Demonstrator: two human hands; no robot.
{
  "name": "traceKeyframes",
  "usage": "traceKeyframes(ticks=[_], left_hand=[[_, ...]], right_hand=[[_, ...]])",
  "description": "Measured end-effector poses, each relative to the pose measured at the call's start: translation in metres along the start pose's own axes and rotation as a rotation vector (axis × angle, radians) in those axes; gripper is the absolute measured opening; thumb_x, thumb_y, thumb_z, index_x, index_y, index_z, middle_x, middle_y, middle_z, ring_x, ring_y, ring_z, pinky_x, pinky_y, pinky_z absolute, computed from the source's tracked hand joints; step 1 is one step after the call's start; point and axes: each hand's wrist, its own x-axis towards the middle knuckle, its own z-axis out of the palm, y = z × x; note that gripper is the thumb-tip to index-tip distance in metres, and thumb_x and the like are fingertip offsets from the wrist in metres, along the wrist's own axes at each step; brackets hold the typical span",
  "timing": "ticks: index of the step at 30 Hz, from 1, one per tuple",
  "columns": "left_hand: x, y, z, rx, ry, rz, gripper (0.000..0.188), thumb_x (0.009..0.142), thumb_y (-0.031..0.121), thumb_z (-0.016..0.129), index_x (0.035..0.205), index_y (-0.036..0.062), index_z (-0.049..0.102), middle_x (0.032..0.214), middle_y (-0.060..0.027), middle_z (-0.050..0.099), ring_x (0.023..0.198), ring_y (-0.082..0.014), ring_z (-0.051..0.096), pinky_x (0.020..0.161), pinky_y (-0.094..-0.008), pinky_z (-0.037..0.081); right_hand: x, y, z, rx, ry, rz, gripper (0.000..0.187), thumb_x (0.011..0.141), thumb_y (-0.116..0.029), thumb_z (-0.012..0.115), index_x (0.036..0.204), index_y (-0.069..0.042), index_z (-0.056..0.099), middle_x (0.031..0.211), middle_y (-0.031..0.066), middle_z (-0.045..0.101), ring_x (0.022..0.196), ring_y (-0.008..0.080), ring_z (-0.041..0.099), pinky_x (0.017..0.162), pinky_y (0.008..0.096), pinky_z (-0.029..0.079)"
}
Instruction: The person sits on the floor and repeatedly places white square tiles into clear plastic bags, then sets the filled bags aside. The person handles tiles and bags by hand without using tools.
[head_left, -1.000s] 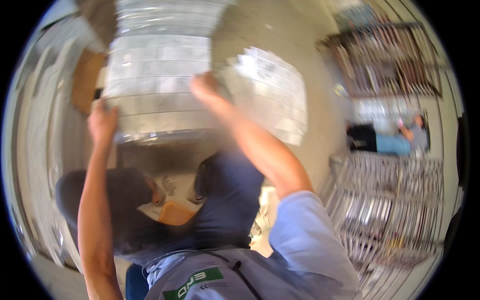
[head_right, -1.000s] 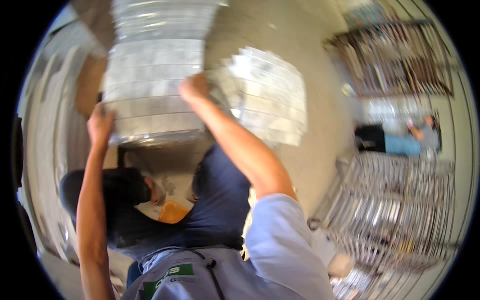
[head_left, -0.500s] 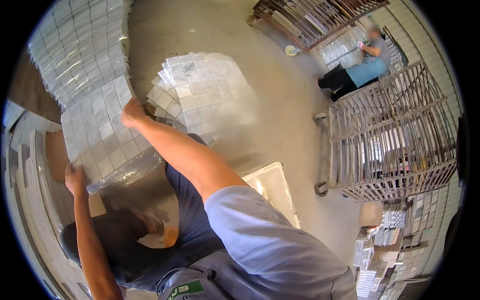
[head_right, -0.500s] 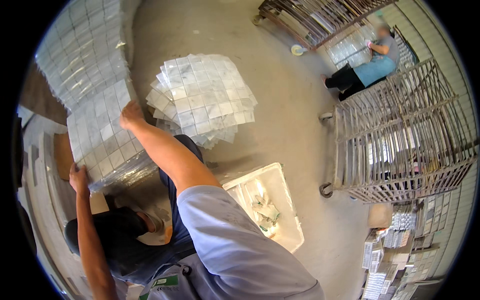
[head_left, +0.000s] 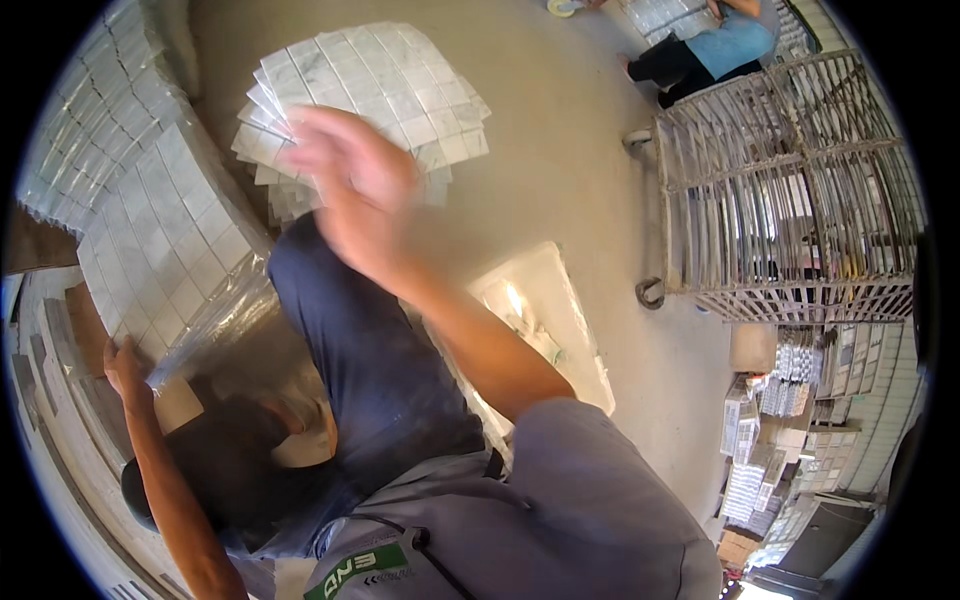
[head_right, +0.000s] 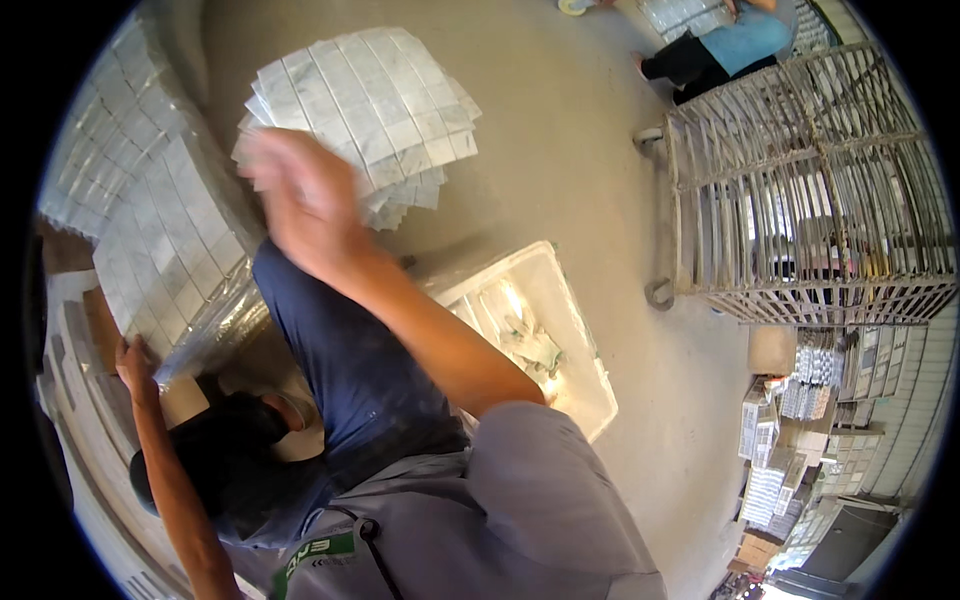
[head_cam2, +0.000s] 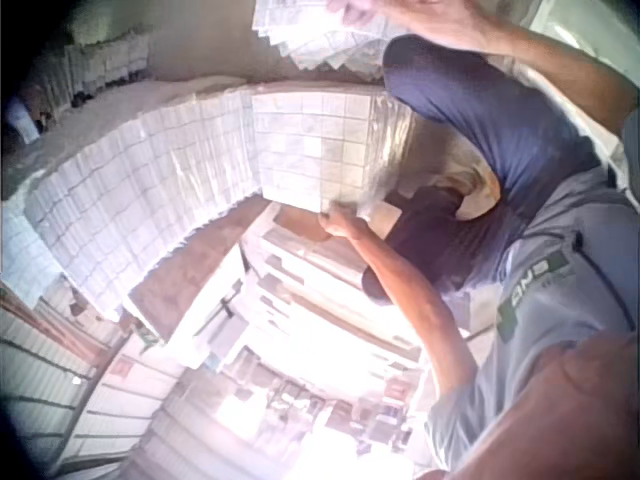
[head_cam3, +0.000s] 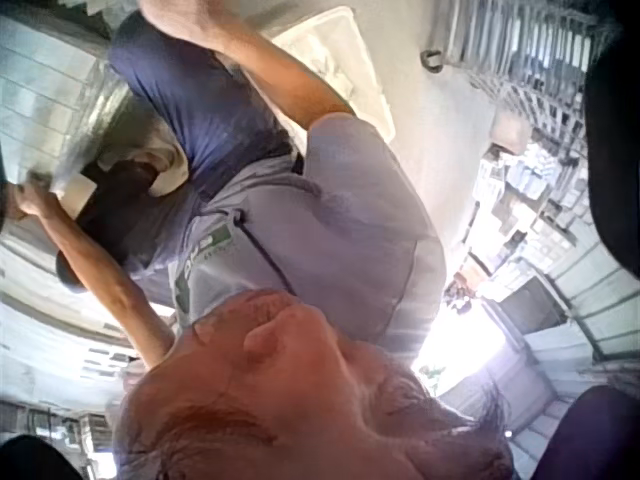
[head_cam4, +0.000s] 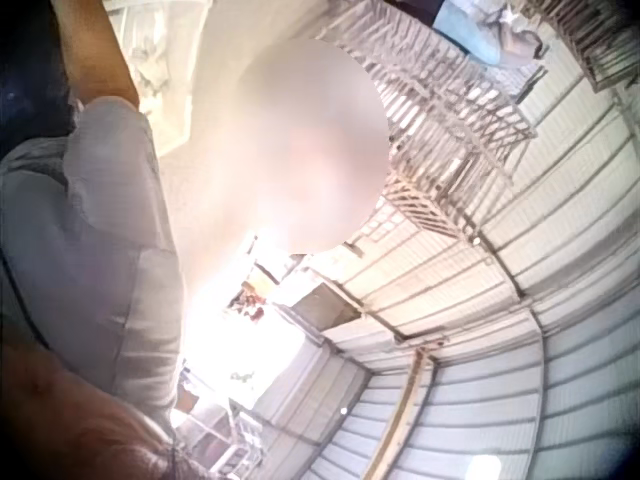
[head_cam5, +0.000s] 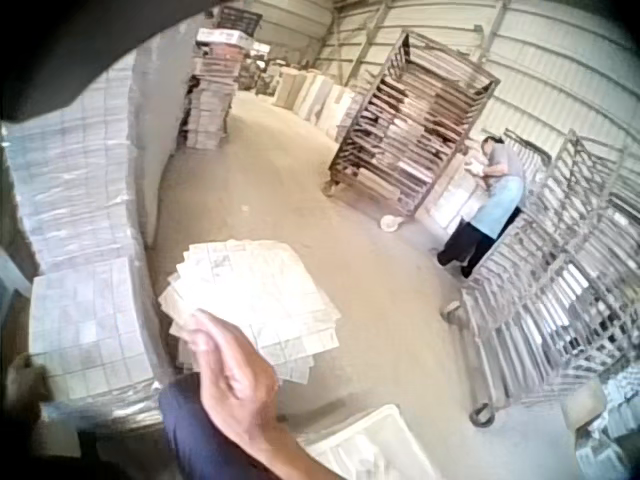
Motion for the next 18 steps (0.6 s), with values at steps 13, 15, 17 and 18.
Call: traceKeyframes(ticks=[13, 15, 17, 18], left_hand=[[0.01, -0.001, -0.008, 0.093, 0.101, 0.001, 0.053, 0.088, 0.031, 0.06, 0.131, 0.0, 0.053, 0.111, -0.0102, 0.063, 0.093, -0.0185, 0.059, 0.078, -0.0307, 0.047], [0.0, 0.009, -0.004, 0.082, 0.06, 0.005, 0.054, 0.088, 0.032, 0.06, 0.131, -0.0006, 0.053, 0.113, -0.0108, 0.063, 0.093, -0.0188, 0.059, 0.078, -0.031, 0.047], [-0.017, 0.025, 0.002, 0.081, 0.044, 0.008, 0.056, 0.088, 0.033, 0.061, 0.131, -0.001, 0.053, 0.114, -0.0112, 0.062, 0.093, -0.0189, 0.059, 0.078, -0.0313, 0.047], [-0.023, 0.029, 0.002, 0.091, 0.052, 0.009, 0.056, 0.088, 0.033, 0.061, 0.132, -0.0011, 0.052, 0.114, -0.0112, 0.062, 0.093, -0.0189, 0.059, 0.078, -0.0315, 0.047]], right_hand=[[-0.37, 0.1, -0.252, -1.137, 0.2, 1.063, 0.046, 0.085, -0.026, 0.059, 0.121, 0.001, 0.058, 0.105, 0.0284, 0.064, 0.101, 0.0433, 0.06, 0.09, 0.0448, 0.047], [-0.389, 0.123, -0.237, -1.169, 0.201, 0.947, 0.04, 0.083, -0.026, 0.061, 0.112, 0.001, 0.062, 0.101, 0.0265, 0.065, 0.096, 0.0421, 0.062, 0.087, 0.0454, 0.048], [-0.387, 0.134, -0.23, -1.219, 0.007, 1.179, 0.035, 0.082, -0.028, 0.06, 0.104, -0.002, 0.067, 0.1, 0.024, 0.066, 0.097, 0.0394, 0.062, 0.087, 0.0458, 0.048], [-0.385, 0.137, -0.228, -1.237, -0.1, 1.29, 0.033, 0.082, -0.028, 0.059, 0.1, -0.003, 0.069, 0.1, 0.0227, 0.066, 0.097, 0.038, 0.063, 0.087, 0.0461, 0.048]])
